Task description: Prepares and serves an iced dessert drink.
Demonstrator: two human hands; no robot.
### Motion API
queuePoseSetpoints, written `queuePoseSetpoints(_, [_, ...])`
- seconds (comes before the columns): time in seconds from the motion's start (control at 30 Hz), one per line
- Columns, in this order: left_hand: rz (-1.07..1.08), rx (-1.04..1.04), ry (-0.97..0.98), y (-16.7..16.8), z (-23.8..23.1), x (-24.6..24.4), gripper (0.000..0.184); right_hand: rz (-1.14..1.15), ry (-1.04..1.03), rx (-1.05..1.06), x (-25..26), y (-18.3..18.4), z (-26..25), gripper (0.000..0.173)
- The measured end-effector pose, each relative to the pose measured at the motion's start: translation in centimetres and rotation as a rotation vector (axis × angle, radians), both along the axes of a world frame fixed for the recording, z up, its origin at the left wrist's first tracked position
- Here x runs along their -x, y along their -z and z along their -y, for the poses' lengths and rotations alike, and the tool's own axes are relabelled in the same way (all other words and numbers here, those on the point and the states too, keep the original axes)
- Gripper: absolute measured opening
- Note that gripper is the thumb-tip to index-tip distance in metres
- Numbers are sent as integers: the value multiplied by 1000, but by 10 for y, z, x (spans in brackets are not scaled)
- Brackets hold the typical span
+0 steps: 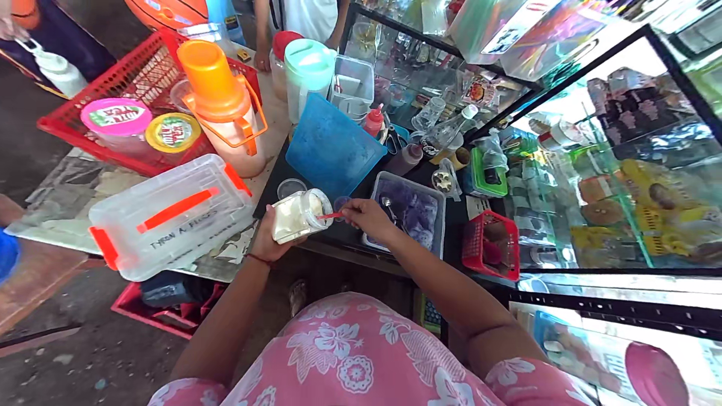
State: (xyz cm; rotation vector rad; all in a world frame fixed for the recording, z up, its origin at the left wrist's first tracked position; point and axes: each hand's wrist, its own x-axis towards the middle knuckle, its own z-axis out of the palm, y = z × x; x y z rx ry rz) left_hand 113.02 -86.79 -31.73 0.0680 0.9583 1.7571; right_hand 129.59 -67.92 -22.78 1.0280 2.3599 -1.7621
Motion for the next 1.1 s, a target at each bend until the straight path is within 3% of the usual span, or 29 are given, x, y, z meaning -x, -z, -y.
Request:
queuePoseSetpoints(0.27, [18, 26, 28, 0, -11, -6, 70, -68, 165, 173, -15, 11, -17, 15])
queuePoseSetpoints(0.47, [-1, 127, -32, 8, -10, -9, 71, -87, 327, 120, -40, 23, -43, 16])
queuePoseSetpoints(0.73, [2, 151, -53, 11, -2, -9, 71, 57, 219, -355, -49, 34, -51, 21])
queuePoseSetpoints(1.1, [-1, 162, -30, 13, -4, -12, 70, -221, 94, -840, -57, 53, -42, 18])
